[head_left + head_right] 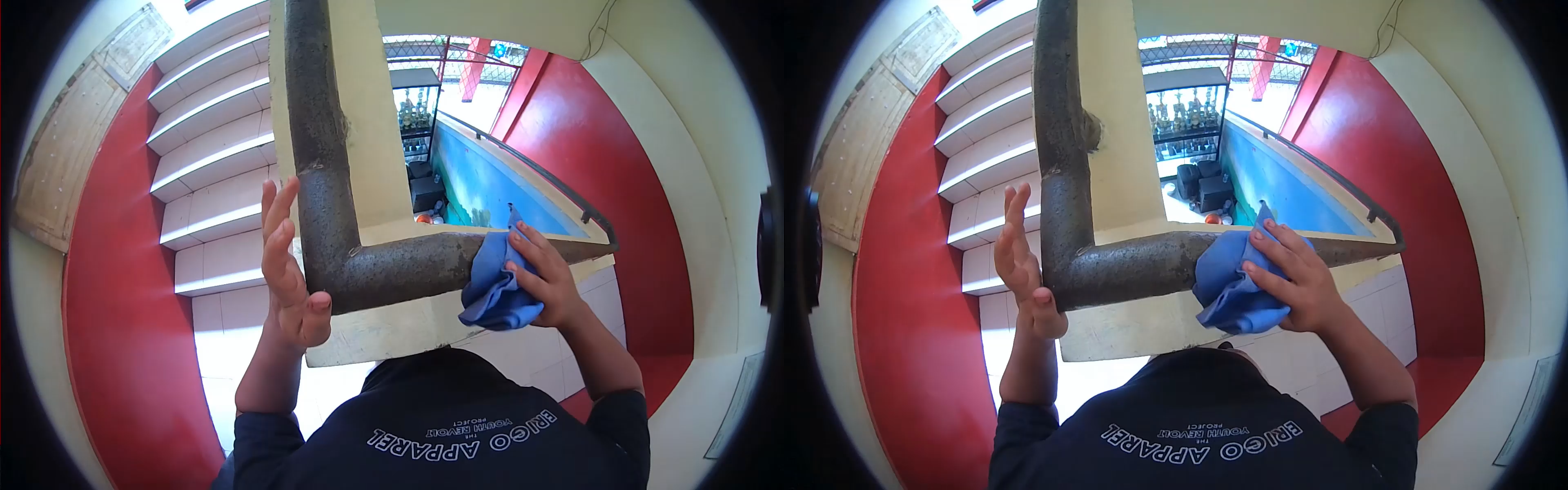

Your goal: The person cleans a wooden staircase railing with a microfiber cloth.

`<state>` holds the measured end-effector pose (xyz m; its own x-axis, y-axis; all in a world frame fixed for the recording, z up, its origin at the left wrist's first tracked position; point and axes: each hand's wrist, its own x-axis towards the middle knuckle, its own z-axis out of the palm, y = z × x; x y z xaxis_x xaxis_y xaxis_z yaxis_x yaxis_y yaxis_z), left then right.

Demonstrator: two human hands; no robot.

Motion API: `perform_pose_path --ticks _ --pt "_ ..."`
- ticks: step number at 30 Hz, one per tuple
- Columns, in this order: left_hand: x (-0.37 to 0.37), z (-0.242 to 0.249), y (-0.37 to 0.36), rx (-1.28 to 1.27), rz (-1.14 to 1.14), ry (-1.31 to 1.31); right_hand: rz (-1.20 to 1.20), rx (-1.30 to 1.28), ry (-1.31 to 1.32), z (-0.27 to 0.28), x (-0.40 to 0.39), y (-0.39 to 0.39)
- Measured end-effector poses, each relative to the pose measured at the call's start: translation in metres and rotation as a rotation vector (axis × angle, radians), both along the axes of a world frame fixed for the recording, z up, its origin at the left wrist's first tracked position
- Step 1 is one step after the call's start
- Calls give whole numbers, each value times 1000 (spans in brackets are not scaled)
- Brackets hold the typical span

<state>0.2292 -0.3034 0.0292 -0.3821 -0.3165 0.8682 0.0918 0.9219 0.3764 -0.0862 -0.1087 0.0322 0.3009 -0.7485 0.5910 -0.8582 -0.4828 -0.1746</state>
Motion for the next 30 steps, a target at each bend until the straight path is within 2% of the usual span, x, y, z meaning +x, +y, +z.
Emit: perform_pose_path --ticks 2,5,7,10,12,13,15,17,19,21,22,23,25,27,29,30 --pt "2 5 1 -61 78 -19 -69 27 -77 13 21 -5" --pt "11 18 16 -120 355 -152 37 -90 -151 42 61 -28" --pt "15 23 34 -38 496 -192 150 -264 -337 53 90 -46" --pt "16 19 73 133 612 -227 140 -156 -253 82 95 -64" --pt "15 13 101 242 632 -268 228 14 -88 86 85 -58" --pt "17 9 114 254 660 -319 272 100 -6 87 77 -54" --pt "20 -6 131 267 712 -419 241 146 -7 81 52 -38" --pt "17 -45 128 198 724 -396 210 155 7 67 22 -27" --pt "5 -70 128 223 851 -508 62 304 -195 56 -1 -20" --pt "2 -71 121 113 832 -321 -82 544 -487 57 -28 -28" --pt "1 -69 118 55 819 -235 -169 555 -703 70 -23 -38" --pt "1 -68 118 32 841 -250 -117 528 -1033 71 -18 -50" --pt "1 -67 120 -10 889 -282 74 626 -1128 94 20 -68" --pt "-2 -64 122 66 910 -267 110 554 -488 102 59 -84" --pt "-5 -61 126 168 908 -219 312 458 37 93 81 -92" --pt "-5 -65 126 134 905 -197 355 478 15 93 76 -95"
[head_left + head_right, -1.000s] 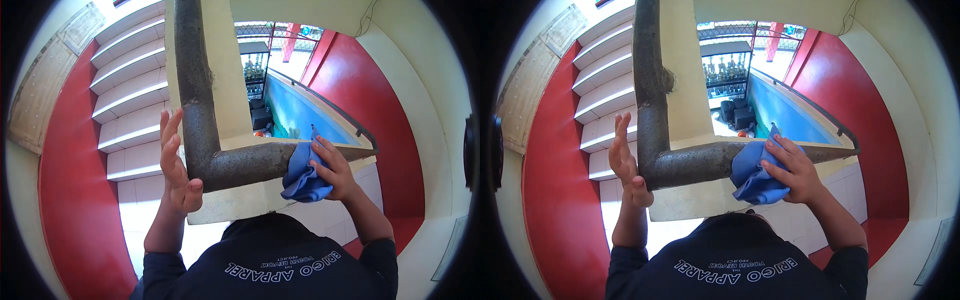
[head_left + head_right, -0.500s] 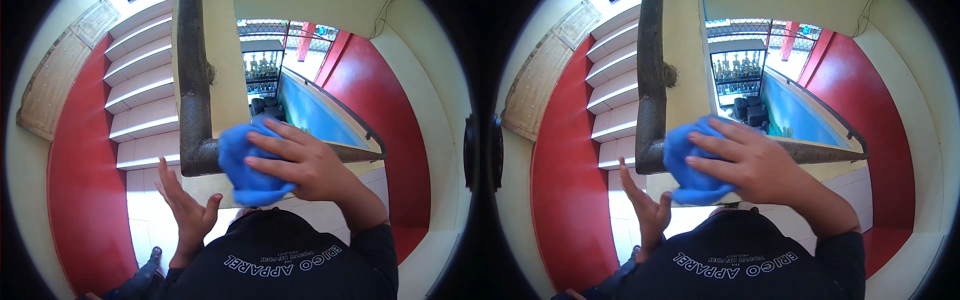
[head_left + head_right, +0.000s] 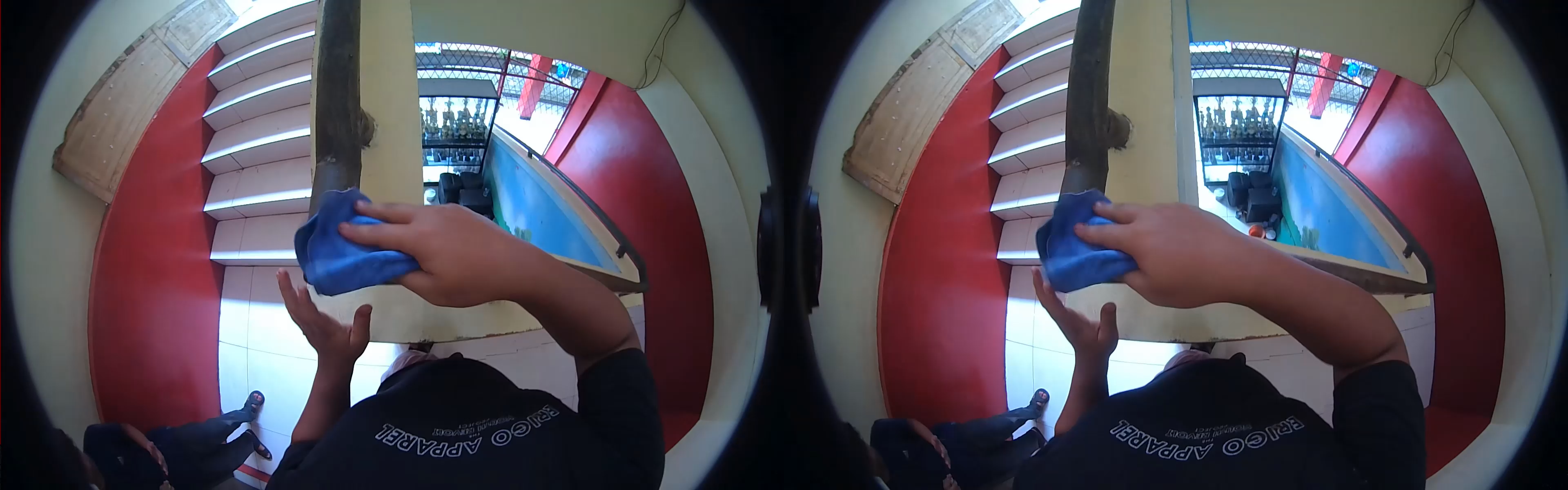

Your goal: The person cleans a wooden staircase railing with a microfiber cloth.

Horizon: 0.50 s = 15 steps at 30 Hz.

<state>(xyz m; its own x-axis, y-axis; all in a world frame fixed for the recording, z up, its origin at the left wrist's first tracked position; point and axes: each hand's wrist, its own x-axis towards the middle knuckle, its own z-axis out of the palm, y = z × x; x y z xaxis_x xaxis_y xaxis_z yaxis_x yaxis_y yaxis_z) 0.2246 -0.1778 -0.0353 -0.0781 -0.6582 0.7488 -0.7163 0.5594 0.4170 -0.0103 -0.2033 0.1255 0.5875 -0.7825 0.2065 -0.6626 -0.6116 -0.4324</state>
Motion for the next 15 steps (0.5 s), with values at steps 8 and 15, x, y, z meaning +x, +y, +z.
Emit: perform_pose_path --ticks 8,15 --pt "0 -5 -5 -74 -29 -10 -51 20 -109 2 -79 36" --pt "0 -5 -5 -146 52 -11 -373 226 -197 24 -27 -5"
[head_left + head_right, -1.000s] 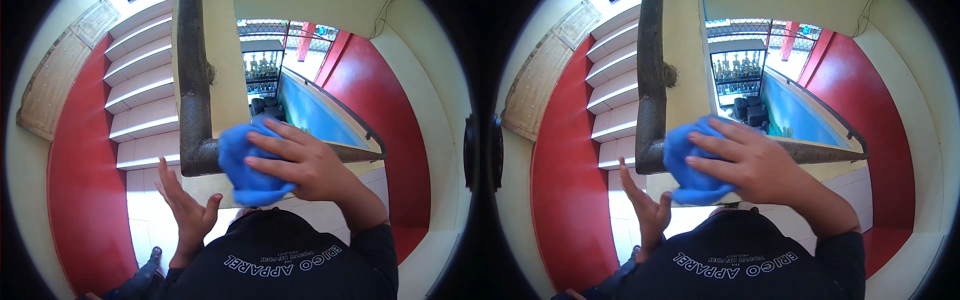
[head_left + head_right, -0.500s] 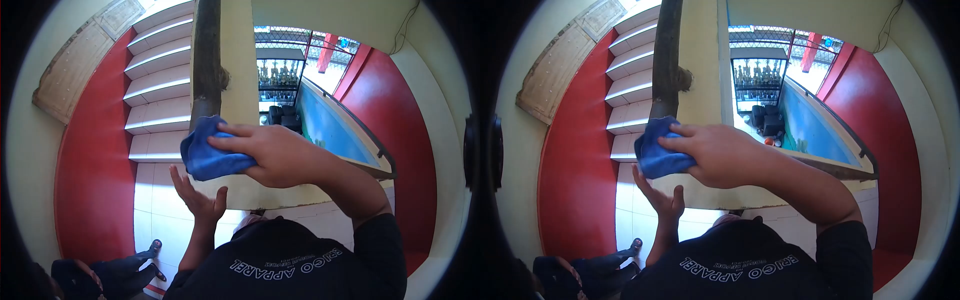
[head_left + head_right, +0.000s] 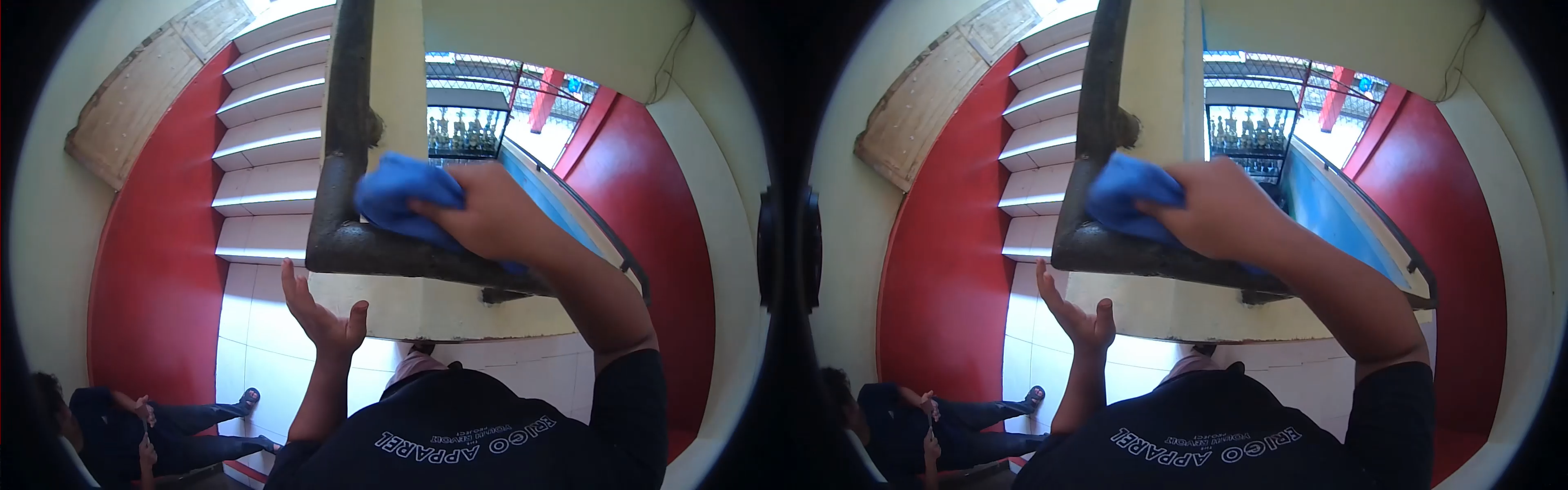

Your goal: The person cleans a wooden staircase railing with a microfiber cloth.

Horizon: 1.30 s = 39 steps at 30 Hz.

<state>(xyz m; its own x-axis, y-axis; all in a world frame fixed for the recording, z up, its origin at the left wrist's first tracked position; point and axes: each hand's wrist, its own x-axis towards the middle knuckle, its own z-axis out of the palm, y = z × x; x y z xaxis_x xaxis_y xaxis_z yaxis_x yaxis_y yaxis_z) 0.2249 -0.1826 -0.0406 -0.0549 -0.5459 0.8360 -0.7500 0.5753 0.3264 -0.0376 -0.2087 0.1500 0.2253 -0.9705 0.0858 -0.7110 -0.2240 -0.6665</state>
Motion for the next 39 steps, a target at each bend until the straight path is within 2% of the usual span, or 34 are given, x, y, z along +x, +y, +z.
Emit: perform_pose_path --ticks 3,6,7,10,13,16,17,19,21,24,25,27,29,32,33,36,38,39 --pt "-2 -3 4 -32 12 55 93 -394 -104 -10 32 -33" --pt "0 0 -1 -40 -3 76 373 -491 147 -13 42 -20" --pt "1 -3 0 -33 -2 82 367 -316 182 0 30 -13" --pt "-1 -4 -1 -35 0 78 433 1 256 23 3 -19" --pt "3 -3 -2 -28 -18 85 415 -133 324 19 -17 3" --pt "5 -3 -1 13 -31 114 222 -490 293 -25 -18 47" --pt "5 -3 -1 33 -48 127 222 -544 143 -49 -28 56" --pt "4 -1 0 73 -86 120 209 -681 8 -99 -52 77" --pt "3 2 -1 110 -99 67 -23 -858 129 -157 -73 107" --pt "9 -2 0 145 -139 0 -286 -840 100 -166 -61 126" --pt "9 -1 1 146 -143 -7 -282 -841 147 -150 -45 123" --pt "10 0 4 156 -139 -28 -151 -817 31 -125 -15 108" --pt "13 0 5 163 -119 -51 -114 -787 252 -92 21 90" --pt "17 -2 4 175 -169 -75 -173 -977 310 -123 21 81" --pt "18 -2 4 178 -185 -110 -126 -963 369 -126 6 89" --pt "20 -5 5 181 -219 -213 -232 -882 405 -161 -48 120" --pt "18 -6 3 159 -228 -288 -392 -798 379 -190 -87 146" --pt "17 -5 2 151 -227 -308 -555 -729 332 -211 -103 159"
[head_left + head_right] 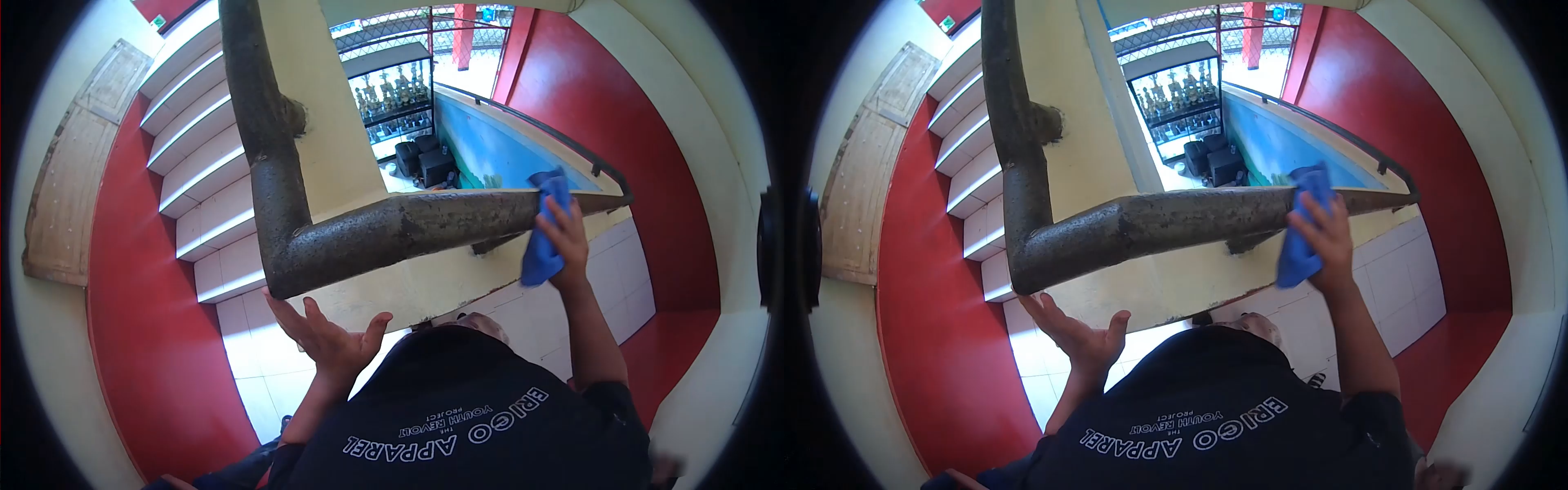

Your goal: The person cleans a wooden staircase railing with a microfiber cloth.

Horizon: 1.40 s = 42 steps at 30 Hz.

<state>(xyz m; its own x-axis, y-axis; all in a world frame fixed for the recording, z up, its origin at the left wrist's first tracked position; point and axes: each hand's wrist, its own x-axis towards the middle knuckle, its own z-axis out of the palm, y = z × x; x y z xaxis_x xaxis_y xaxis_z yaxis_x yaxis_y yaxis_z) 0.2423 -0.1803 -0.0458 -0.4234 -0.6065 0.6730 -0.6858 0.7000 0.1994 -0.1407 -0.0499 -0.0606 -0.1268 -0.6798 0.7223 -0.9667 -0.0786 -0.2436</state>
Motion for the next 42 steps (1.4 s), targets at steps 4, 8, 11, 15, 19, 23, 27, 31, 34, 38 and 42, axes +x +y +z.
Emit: perform_pose_path --ticks 4,8,11,15,19,23,27,31,34,38,42 --pt "-1 0 0 -47 6 -74 -181 -167 -423 -14 6 -7" --pt "-3 0 0 -43 -14 -42 92 -190 -108 39 87 -44" --pt "0 4 0 -68 -67 18 200 -52 37 75 106 -35" --pt "-3 1 -2 -100 -67 103 82 -49 109 1 19 -3" --pt "0 14 -1 -143 -116 150 -90 -122 -723 -43 -50 22" --pt "6 95 -16 -625 -193 -106 -129 -220 -688 -18 -21 -15" --pt "-36 138 -58 -529 -243 -68 53 -170 -148 55 73 -46" --pt "-51 133 -57 -376 -127 -80 140 -276 -3 -5 24 -29" --pt "-50 135 -59 -336 -129 -56 -203 -203 -21 -69 -52 11" --pt "-52 136 -54 -260 -68 -83 -552 -131 -1003 -116 -129 49" --pt "-57 137 -55 -252 -31 -62 -728 -84 -1264 -89 -106 31"
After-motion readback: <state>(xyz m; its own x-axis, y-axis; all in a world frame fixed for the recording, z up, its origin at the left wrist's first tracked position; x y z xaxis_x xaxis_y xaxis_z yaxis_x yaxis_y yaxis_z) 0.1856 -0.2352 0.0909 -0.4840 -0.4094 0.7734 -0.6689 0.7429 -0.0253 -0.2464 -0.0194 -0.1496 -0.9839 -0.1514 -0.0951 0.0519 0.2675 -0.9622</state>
